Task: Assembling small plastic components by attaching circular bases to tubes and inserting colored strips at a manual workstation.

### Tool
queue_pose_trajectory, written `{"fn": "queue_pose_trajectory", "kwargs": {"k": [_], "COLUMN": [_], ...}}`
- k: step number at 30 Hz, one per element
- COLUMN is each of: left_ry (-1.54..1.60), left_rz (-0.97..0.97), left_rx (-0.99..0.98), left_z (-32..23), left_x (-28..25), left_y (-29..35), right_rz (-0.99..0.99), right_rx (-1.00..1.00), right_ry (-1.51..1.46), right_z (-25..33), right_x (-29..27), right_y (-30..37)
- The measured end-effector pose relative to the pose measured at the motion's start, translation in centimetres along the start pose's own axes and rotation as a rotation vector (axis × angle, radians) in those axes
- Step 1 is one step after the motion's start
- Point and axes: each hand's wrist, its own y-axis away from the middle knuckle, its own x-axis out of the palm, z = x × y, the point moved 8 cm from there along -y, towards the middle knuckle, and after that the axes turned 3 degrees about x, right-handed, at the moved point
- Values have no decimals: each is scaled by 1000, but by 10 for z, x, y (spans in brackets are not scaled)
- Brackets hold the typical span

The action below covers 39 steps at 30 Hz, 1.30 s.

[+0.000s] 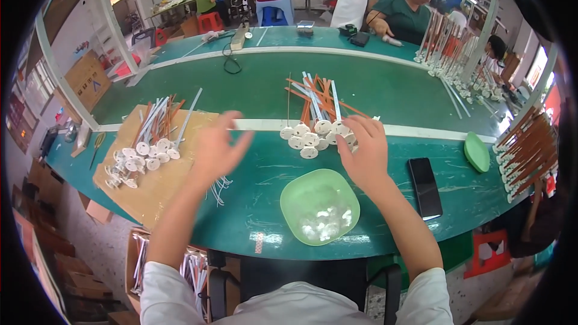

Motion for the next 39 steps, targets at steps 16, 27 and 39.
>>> {"fn": "queue_pose_trajectory", "kwargs": {"k": [16,27,39], "left_ry": [776,668,792], "left_rz": [252,401,131], "left_rx": [397,370,178], "left_z": [-117,-108,-73], "left_x": [71,89,83], "left_y": [45,50,39], "right_rz": [190,298,1166], "right_rx": [-202,-124,-32], "right_ry": [-428,-553,-491], "right_z": [76,46,57], "right_x": [-19,6,40], "right_y": [12,39,82]}}
